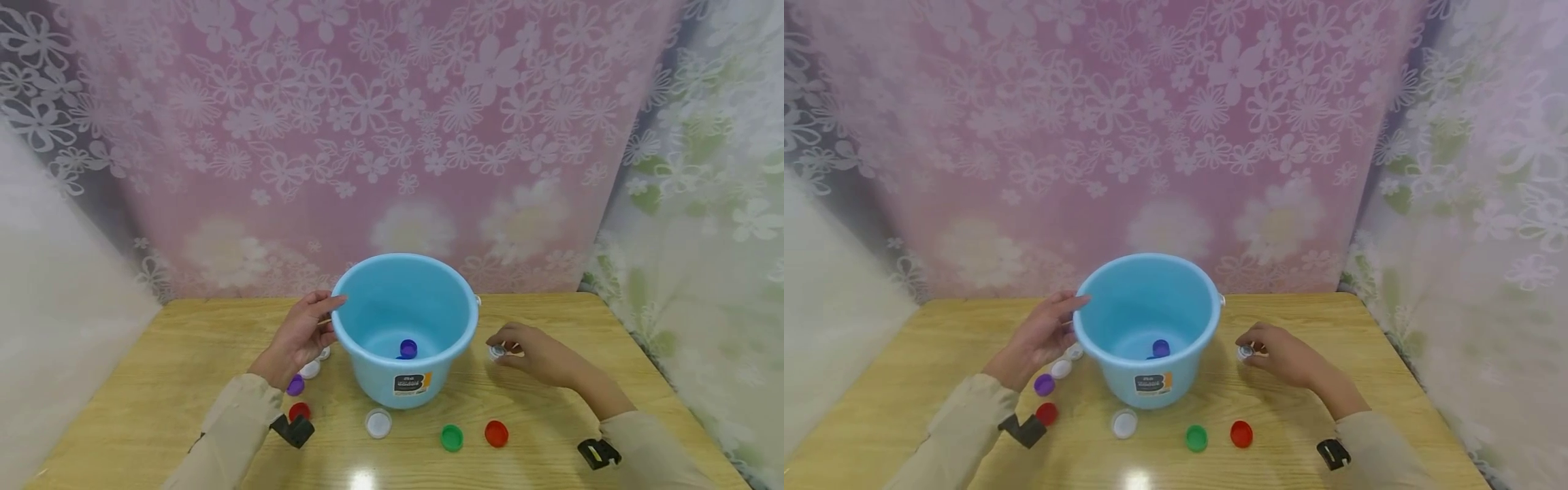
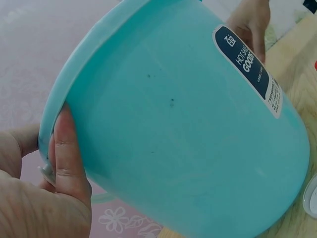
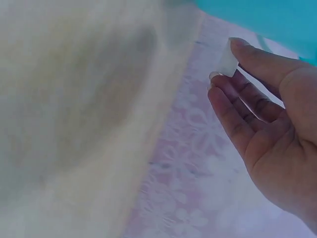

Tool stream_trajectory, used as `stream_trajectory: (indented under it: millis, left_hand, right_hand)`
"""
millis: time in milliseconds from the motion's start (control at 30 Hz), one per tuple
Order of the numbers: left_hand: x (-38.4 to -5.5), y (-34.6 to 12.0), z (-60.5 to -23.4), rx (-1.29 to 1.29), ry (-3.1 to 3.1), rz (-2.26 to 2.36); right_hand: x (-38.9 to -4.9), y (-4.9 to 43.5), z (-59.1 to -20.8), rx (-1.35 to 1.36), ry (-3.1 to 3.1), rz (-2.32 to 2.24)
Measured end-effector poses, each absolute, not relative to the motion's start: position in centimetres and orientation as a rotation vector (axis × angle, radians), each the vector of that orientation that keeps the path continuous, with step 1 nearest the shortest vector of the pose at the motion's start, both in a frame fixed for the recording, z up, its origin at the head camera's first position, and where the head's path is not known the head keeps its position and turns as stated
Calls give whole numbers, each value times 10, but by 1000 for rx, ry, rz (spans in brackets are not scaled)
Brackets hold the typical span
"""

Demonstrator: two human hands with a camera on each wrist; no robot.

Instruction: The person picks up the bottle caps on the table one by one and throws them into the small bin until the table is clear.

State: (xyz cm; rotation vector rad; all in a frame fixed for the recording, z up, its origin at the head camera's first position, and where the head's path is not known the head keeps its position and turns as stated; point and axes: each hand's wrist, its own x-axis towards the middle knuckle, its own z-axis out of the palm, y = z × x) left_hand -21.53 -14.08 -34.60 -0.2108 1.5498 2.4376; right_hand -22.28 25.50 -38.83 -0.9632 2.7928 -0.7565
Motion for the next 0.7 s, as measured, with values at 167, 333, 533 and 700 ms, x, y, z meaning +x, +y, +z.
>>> stream_trajectory:
  millis: [167, 333, 533, 700]
  left_hand:
    - [-217, -140, -348, -219, 1547, 2436]
    - [-217, -143, -348, -233, 1546, 2441]
    - [-216, -142, -347, -226, 1546, 2445]
    - [-216, -141, -348, -225, 1545, 2443]
  right_hand:
    - [-224, 262, -366, -965, 2846, -753]
    - [-228, 264, -349, -949, 2899, -800]
    - [-229, 263, -328, -999, 3024, -827]
    - [-231, 254, -309, -1023, 3082, -898]
